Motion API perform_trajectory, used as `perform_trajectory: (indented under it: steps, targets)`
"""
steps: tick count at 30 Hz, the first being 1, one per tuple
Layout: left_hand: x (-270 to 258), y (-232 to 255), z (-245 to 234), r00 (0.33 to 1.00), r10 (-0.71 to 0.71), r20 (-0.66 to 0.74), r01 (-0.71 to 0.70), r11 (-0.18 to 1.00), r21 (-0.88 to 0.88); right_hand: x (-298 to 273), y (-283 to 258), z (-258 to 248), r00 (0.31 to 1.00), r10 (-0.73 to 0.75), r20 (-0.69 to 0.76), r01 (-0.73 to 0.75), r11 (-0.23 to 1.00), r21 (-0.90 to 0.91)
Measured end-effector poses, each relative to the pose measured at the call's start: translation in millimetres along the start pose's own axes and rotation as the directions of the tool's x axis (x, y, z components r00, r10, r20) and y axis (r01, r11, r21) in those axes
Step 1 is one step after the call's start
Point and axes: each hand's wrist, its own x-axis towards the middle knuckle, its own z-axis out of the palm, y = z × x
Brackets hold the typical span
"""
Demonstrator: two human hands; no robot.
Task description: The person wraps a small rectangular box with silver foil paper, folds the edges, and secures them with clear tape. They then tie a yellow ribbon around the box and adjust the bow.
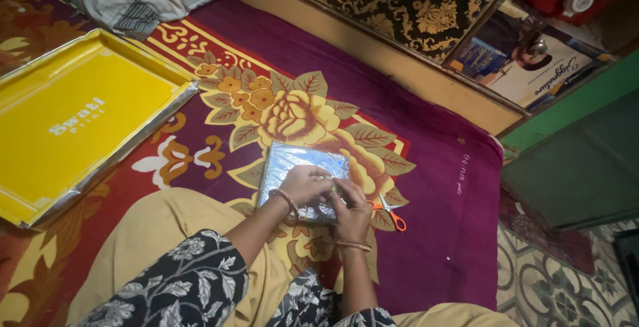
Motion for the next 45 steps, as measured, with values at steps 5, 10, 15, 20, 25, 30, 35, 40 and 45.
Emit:
perform_trajectory:
  steps: [5, 10, 15, 20, 25, 30, 35, 40, 45]
  targets:
    - [15, -17, -9, 0.996, -0.088, 0.024, 0.090, 0.993, -0.083, -2, -4, -2, 1.000, 0.002, 0.016, 0.000, 0.993, -0.122]
    - [17, -21, -13, 0.991, -0.083, 0.107, 0.099, 0.983, -0.157, -1, -7, -4, 0.998, 0.044, 0.048, -0.043, 0.999, -0.021]
    - [6, -8, -14, 0.989, -0.120, 0.085, 0.125, 0.990, -0.058, -3, -5, -7, 0.983, 0.167, 0.073, -0.176, 0.974, 0.141]
    - [-3, 10, -13, 0.989, -0.137, 0.055, 0.137, 0.991, -0.006, 5, -3, -12, 0.982, 0.177, 0.065, -0.183, 0.977, 0.113]
    - [-7, 11, -12, 0.992, -0.118, 0.055, 0.119, 0.993, -0.023, 2, 1, -17, 0.994, 0.078, 0.071, -0.067, 0.987, -0.147]
    - [-5, 11, -11, 0.992, -0.123, 0.000, 0.123, 0.992, -0.037, 7, 22, -18, 0.982, 0.180, -0.061, -0.183, 0.982, -0.046]
    - [-5, 11, -21, 0.827, 0.127, -0.548, 0.068, 0.945, 0.321, 23, 69, -32, 0.869, 0.253, -0.426, -0.226, 0.967, 0.114]
    - [-4, 2, -30, 0.697, 0.377, -0.610, 0.144, 0.760, 0.634, 45, 88, -48, 0.810, 0.248, -0.531, -0.377, 0.915, -0.148]
    - [15, 1, -45, 0.745, 0.190, -0.640, 0.354, 0.701, 0.619, 45, 57, -40, 0.864, 0.117, -0.490, -0.303, 0.898, -0.319]
